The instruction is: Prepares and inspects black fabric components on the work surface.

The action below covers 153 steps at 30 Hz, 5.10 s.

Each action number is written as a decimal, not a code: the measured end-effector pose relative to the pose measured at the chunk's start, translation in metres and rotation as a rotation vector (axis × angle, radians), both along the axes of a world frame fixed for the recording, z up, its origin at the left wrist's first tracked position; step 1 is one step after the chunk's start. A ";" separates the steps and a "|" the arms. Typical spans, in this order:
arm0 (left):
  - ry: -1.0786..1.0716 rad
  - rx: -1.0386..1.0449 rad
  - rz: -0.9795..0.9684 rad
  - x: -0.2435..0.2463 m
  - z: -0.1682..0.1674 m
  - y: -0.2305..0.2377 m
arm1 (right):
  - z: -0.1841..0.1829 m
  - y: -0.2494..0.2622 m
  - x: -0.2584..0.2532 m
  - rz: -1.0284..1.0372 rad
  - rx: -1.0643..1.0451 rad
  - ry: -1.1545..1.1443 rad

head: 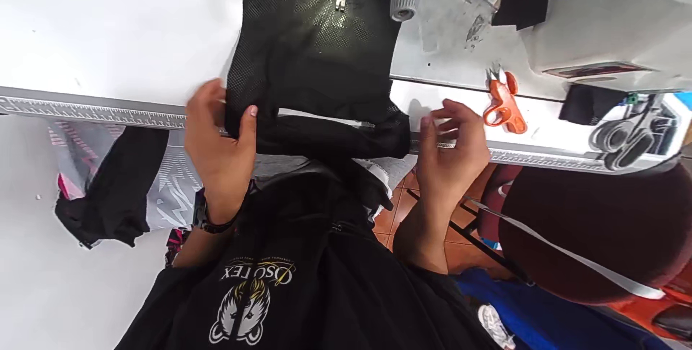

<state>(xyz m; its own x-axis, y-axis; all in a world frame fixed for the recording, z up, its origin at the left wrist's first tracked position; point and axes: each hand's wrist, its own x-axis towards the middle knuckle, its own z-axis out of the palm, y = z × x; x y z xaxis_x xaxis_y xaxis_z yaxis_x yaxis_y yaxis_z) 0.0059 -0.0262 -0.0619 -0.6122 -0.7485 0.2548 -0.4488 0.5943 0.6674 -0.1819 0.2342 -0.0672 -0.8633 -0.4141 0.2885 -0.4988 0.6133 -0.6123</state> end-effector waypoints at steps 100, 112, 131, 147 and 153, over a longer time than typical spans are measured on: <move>-0.229 0.726 -1.002 -0.066 0.028 -0.084 | -0.026 -0.032 0.026 0.195 -0.022 0.108; -0.275 0.049 -0.571 -0.045 0.026 -0.054 | -0.019 -0.031 0.022 0.238 0.064 0.148; -0.052 -0.515 -0.808 -0.012 0.007 -0.012 | -0.013 -0.029 0.050 0.328 0.007 0.310; -0.216 -0.308 -0.413 -0.016 0.004 -0.033 | -0.030 -0.009 0.025 0.115 0.089 0.314; -0.437 -0.214 -0.004 -0.050 0.004 -0.014 | -0.023 -0.040 0.022 -0.110 0.239 0.159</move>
